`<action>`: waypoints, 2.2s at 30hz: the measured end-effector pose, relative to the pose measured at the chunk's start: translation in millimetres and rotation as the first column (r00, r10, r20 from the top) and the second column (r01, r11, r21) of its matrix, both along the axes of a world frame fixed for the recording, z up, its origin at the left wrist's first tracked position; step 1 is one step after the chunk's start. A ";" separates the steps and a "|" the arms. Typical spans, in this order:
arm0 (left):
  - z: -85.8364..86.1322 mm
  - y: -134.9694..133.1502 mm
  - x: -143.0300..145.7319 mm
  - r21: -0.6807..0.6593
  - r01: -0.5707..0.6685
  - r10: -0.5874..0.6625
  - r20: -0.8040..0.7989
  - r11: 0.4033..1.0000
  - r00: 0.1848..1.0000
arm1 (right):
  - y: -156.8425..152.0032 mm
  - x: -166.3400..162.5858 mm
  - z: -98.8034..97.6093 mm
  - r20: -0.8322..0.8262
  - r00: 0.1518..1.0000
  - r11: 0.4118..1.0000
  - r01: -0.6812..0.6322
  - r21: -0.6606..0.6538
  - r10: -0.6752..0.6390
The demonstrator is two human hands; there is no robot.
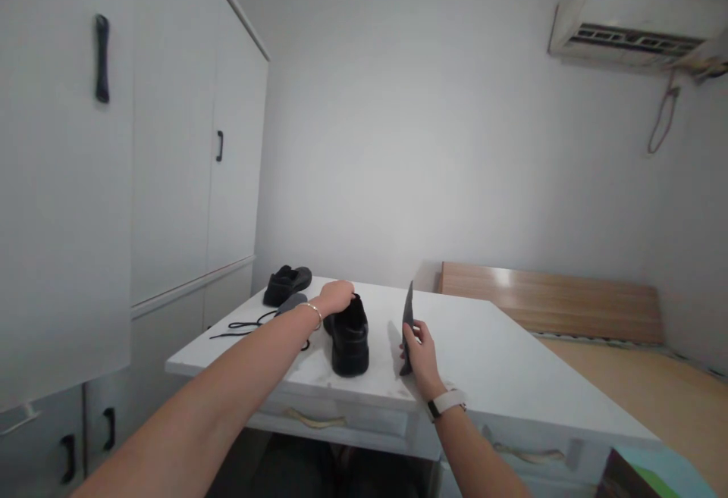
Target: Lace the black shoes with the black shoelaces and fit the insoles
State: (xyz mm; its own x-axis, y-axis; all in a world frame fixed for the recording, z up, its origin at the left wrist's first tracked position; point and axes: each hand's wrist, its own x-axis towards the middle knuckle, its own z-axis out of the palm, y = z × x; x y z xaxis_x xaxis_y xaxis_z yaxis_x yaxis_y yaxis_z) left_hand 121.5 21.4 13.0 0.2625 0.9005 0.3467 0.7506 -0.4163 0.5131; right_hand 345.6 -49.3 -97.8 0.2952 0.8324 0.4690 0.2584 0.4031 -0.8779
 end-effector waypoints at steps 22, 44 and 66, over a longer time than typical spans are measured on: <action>-79.1 -36.0 29.3 0.069 -0.244 0.155 0.602 0.967 0.784 | -64.5 -17.1 182.3 0.983 0.151 0.994 -0.060 -0.097 0.105; -105.4 -60.6 -1.1 0.156 -0.046 -0.031 0.459 0.987 0.888 | -9.2 -81.3 122.3 0.859 -0.018 0.860 0.005 -0.511 0.511; -102.1 -64.1 1.1 0.185 -0.066 -0.035 0.494 0.981 0.869 | -4.1 -72.0 130.6 0.817 -0.192 0.821 -0.076 -0.566 0.545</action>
